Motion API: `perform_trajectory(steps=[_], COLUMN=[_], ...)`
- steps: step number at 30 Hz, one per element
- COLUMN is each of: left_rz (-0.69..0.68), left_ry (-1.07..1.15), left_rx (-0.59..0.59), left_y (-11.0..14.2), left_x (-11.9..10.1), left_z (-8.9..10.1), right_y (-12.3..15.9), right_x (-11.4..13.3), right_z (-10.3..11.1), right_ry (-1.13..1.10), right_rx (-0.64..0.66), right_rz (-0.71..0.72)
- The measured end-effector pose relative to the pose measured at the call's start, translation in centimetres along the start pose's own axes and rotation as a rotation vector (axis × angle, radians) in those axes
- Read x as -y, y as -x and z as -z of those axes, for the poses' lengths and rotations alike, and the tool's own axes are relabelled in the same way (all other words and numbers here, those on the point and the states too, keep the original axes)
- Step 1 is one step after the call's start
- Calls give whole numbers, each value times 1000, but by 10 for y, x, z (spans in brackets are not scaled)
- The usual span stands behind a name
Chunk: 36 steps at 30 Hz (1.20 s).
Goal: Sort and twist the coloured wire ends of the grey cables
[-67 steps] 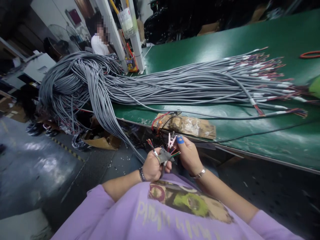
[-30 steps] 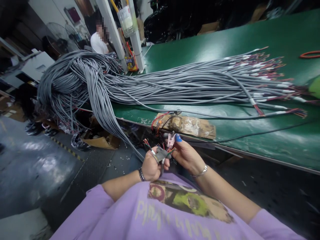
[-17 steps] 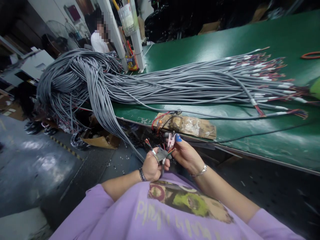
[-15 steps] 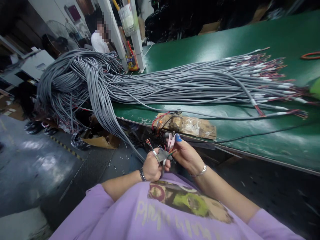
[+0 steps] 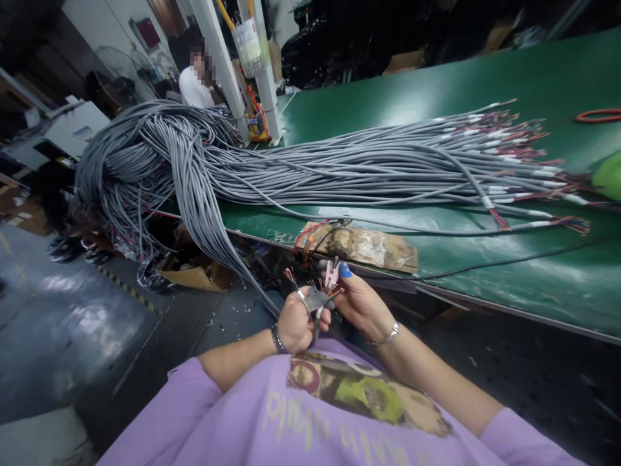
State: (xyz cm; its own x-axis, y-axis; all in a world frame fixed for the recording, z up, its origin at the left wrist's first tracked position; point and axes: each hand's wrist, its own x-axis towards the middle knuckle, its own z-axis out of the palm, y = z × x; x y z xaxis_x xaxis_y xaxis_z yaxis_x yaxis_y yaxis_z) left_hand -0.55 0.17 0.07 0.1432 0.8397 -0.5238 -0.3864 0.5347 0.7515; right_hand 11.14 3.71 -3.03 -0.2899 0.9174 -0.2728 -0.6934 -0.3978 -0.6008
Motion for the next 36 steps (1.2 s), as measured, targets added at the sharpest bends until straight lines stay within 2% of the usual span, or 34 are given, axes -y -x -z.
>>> perform_trajectory(steps=[5,12,19,26,31,33,36], left_rz=[2,-9,-9,-19,-17,-9,-1], left_ry=[-1,-22,-46,12,54,68,90], left_rx=[0,5,45,54,46,62,77], left_y=[-2,4,12,11,7,6,3], left_x=[-1,-3,-2,-1,-1,0,1], left_z=[-1,0,7,10,5,5,5], right_y=[0,1,4,6,6,5,1], right_x=[-1,1,3,4,1,1,1], right_z=[1,-3,-5,-9,-12,-13,-13], right_ry=[0,-18,-57,68,115,75,-21], right_rx=[14,-15,-46,-78,-148,-133,-95], right_rz=[16,-40,-39,54,198,150,-20])
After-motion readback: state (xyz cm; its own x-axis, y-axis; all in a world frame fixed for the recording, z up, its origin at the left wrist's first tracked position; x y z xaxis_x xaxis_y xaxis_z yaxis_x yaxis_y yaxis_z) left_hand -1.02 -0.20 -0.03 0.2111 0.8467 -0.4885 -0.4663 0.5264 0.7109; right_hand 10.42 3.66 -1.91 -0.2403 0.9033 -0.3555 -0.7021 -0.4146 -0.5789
